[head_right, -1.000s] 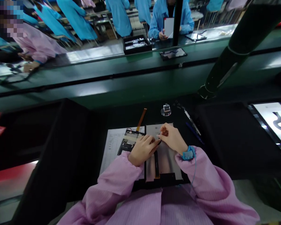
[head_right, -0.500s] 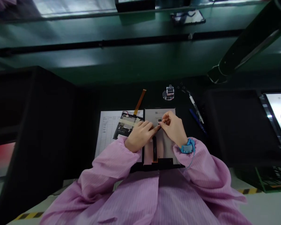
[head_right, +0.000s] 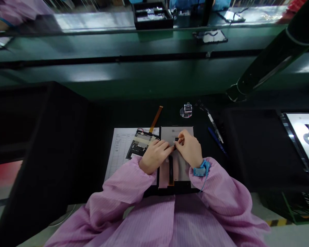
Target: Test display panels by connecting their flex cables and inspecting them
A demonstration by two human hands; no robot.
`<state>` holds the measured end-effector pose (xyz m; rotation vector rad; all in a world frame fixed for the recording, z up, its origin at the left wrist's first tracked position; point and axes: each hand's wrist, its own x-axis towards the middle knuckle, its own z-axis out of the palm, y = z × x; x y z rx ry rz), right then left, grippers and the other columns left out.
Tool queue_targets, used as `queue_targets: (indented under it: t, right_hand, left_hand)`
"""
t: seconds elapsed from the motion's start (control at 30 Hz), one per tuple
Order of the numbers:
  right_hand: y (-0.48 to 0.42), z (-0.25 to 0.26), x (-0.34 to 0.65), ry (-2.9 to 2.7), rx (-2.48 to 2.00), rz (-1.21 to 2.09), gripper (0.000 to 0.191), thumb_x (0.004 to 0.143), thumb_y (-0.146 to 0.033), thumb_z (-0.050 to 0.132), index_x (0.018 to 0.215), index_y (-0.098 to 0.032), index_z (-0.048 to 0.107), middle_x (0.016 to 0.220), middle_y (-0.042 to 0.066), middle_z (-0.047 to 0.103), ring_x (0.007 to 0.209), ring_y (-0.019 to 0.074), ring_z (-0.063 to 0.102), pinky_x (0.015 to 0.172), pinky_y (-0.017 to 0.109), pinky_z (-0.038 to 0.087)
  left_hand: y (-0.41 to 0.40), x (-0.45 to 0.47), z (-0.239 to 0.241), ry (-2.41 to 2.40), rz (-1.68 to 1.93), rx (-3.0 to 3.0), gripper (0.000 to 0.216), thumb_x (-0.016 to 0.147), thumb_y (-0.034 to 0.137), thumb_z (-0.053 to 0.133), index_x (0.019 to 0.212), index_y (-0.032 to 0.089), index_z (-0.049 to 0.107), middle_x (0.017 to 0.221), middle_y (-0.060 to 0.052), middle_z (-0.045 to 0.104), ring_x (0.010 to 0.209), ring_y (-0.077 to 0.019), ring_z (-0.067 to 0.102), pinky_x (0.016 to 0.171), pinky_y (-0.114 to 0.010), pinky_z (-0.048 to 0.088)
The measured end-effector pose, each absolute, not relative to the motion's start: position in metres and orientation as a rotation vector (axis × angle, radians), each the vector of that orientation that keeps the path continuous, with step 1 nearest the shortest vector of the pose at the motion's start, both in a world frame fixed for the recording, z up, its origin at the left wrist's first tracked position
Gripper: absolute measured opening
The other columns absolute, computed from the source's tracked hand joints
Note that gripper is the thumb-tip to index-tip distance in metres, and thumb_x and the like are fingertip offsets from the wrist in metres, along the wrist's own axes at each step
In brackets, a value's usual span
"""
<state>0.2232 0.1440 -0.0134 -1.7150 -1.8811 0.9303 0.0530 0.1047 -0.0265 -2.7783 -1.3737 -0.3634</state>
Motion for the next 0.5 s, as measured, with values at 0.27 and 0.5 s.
queue_targets:
  t: [0.27, 0.5]
  right_hand:
    - [0.144, -0.014, 0.221, -1.970, -1.745, 0.796, 0.021, 0.078, -0.021, 0.071, 0.088, -0.022, 0.052, 0.074, -0.003, 0.059, 0.071, 0.0176, 0.058, 0.060, 0.027, 0.035]
    - [0.155, -0.019, 0.239, -1.937, -1.590, 0.885, 0.025, 0.073, -0.009, 0.068, 0.088, -0.020, 0.052, 0.076, -0.003, 0.054, 0.070, 0.0155, 0.055, 0.069, 0.029, 0.043]
  left_hand:
    - [0.104, 0.054, -0.028, -1.490, -0.429, -2.648, 0.014, 0.101, 0.022, 0.052, 0.107, 0.014, 0.063, 0.083, -0.002, 0.065, 0.081, -0.0196, 0.060, 0.073, -0.035, 0.039]
    - [0.103, 0.054, -0.031, -1.455, -0.345, -2.655, 0.024, 0.102, 0.025, 0.051, 0.122, 0.018, 0.062, 0.085, -0.003, 0.066, 0.082, -0.0196, 0.061, 0.073, -0.035, 0.039]
